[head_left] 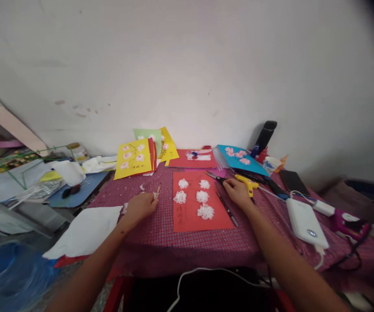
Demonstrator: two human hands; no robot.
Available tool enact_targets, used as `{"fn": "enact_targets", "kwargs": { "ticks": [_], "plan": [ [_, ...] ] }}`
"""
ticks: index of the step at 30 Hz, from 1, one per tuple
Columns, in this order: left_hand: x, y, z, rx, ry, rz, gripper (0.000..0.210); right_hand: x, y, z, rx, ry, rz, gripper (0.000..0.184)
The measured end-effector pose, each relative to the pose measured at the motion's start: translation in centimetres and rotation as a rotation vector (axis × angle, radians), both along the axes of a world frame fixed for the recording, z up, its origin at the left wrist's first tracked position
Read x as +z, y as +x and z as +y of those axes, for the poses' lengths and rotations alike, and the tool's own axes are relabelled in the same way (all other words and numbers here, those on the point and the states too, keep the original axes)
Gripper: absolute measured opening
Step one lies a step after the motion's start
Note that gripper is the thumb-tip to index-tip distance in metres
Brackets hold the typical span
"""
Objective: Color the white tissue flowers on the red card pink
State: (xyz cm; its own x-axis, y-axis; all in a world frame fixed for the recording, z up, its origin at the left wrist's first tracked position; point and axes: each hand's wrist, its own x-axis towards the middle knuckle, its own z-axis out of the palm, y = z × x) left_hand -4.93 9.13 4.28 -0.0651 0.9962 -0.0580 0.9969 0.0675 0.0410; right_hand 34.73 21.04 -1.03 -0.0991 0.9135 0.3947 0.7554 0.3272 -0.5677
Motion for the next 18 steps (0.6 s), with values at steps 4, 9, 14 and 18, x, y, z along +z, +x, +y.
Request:
{"fn": "enact_targets", "kwargs": {
  "ticks": [4,9,14,18],
  "plan": [
    [0.3,1.2,1.0,-0.102,0.056,-0.059,0.036,2.0,0.0,-0.5,0.014,-0.052,0.030,0.039],
    [0.6,4.9,4.0,-0.265,0.123,-0.199,0.032,4.3,0.0,-2.1,0.184,-0.178,-0.122,0.025],
    [-0.2,6.7,6.3,-0.317,0.246,-0.355,0.027,3.8,-0.4,-5.5,0.200,-0.274,-0.402,0.021],
    [-1.6,5.5,6.7,-0.324,0.318,-0.458,0.027,2.0,-0.1,-7.1,0.152,-0.255,-0.380,0.049]
  ]
}}
